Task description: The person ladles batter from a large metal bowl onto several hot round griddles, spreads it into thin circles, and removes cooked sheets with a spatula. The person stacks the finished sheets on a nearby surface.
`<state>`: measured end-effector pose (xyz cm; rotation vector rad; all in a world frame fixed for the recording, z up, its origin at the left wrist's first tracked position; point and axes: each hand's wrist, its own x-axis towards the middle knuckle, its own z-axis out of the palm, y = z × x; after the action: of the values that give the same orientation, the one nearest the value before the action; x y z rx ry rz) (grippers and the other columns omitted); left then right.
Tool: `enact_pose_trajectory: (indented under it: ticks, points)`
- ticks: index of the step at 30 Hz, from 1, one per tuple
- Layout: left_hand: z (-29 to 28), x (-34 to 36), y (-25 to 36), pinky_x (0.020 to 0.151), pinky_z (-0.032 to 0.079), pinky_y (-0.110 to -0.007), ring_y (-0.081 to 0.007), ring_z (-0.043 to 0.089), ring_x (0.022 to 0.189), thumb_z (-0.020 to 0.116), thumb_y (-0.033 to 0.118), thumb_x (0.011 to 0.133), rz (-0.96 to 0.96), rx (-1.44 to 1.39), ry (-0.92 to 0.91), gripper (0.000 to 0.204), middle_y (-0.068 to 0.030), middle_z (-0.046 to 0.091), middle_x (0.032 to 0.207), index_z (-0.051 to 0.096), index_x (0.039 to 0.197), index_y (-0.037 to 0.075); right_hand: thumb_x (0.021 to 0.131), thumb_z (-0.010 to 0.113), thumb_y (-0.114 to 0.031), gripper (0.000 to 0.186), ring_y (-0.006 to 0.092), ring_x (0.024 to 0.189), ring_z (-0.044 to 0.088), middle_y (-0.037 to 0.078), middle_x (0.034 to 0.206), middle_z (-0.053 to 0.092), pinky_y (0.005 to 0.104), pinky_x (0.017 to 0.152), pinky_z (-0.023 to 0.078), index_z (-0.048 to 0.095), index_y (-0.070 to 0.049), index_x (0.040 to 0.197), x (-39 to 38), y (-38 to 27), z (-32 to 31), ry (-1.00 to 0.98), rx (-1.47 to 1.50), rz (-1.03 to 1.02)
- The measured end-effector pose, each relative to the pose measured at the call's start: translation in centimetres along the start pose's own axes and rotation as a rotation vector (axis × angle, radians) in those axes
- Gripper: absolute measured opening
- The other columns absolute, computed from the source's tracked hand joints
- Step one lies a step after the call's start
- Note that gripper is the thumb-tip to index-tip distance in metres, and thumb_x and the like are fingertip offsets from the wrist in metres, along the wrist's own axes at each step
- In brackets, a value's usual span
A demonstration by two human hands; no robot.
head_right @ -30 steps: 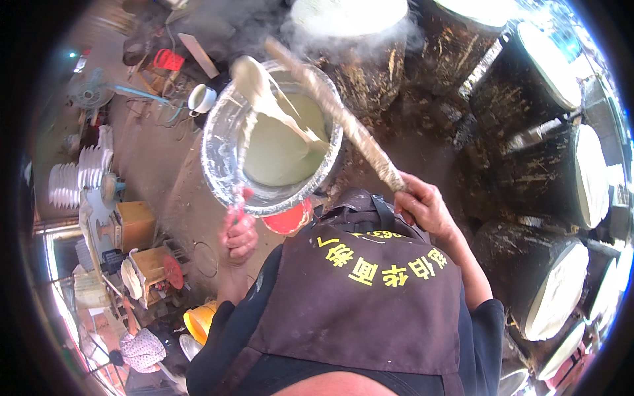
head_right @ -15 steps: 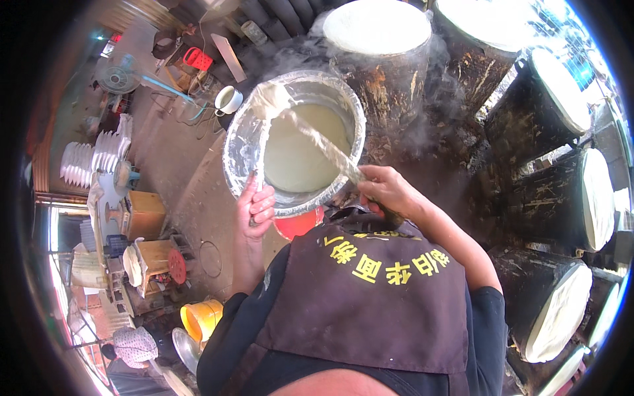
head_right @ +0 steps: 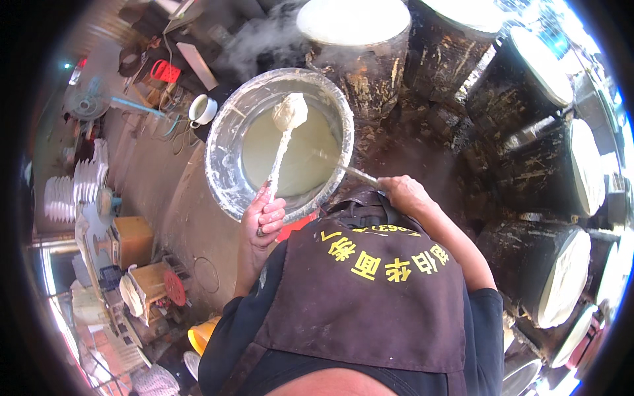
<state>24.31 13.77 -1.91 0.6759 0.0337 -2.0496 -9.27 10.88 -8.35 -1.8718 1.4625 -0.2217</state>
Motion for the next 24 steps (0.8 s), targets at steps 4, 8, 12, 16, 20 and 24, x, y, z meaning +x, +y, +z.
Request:
enact_pose_trajectory:
  ticks: [4, 8, 12, 16, 20, 24]
  points:
    - [1.0, 1.5, 1.1, 0.033, 0.035, -0.019, -0.0062, 0.036, 0.047, 0.044, 0.017, 0.101, -0.035, 0.114, 0.034, 0.03, 0.0001, 0.037, 0.069, 0.042, 0.131, 0.023, 0.087, 0.058, -0.011, 0.037, 0.0315, 0.079, 0.067, 0.017, 0.087, 0.069, 0.0409, 0.073, 0.053, 0.059, -0.009, 0.124, -0.7, -0.2, 1.2, 0.195, 0.32, 0.031]
    - [1.2, 3.4, 2.4, 0.034, 0.03, -0.018, -0.0075, 0.036, 0.047, 0.041, 0.017, 0.102, -0.165, 0.251, 0.039, 0.039, -0.0009, 0.036, 0.069, 0.035, 0.139, 0.027, 0.085, 0.062, -0.006, 0.042, 0.0212, 0.08, 0.067, 0.013, 0.096, 0.07, 0.0336, 0.075, 0.054, 0.058, -0.009, 0.126, -2.7, -2.0, -0.5, 0.435, 0.488, 0.121]
    - [0.7, 5.3, 2.8, 0.034, 0.031, -0.019, -0.0073, 0.035, 0.048, 0.036, 0.021, 0.103, -0.373, 0.121, -0.071, 0.036, -0.001, 0.034, 0.071, 0.037, 0.139, 0.026, 0.079, 0.067, -0.005, 0.046, 0.0268, 0.101, 0.066, 0.01, 0.121, 0.064, 0.0357, 0.086, 0.053, 0.062, -0.018, 0.123, -3.6, -1.4, 0.6, 0.619, 0.384, -0.035]
    - [4.8, 8.9, -0.4, 0.036, 0.032, -0.018, -0.0061, 0.035, 0.048, 0.041, 0.032, 0.102, -0.657, 0.092, -0.14, 0.032, 0.0004, 0.035, 0.07, 0.044, 0.133, 0.022, 0.079, 0.069, -0.016, 0.047, 0.0306, 0.078, 0.063, 0.009, 0.084, 0.058, 0.0406, 0.067, 0.054, 0.06, -0.027, 0.124, -4.2, -3.9, -2.7, 0.625, 0.164, -0.155]
    - [7.7, 14.1, -4.0, 0.036, 0.032, -0.017, -0.0042, 0.035, 0.048, 0.045, 0.042, 0.099, -0.851, 0.208, -0.096, 0.033, 0.0022, 0.036, 0.068, 0.051, 0.117, 0.015, 0.082, 0.061, -0.018, 0.026, 0.0305, 0.078, 0.063, 0.01, 0.086, 0.058, 0.0406, 0.062, 0.053, 0.064, -0.02, 0.108, -3.7, -3.6, -4.5, 0.541, -0.025, -0.235]
    - [11.7, 17.6, -9.5, 0.034, 0.033, -0.018, -0.0042, 0.035, 0.045, 0.043, 0.04, 0.1, -0.876, 0.471, -0.05, 0.028, 0.0045, 0.033, 0.061, 0.052, 0.117, 0.019, 0.08, 0.067, -0.023, 0.027, 0.0318, 0.084, 0.063, 0.013, 0.094, 0.062, 0.043, 0.07, 0.052, 0.063, -0.009, 0.104, -6.3, -0.1, -7.4, 0.478, 0.126, -0.276]
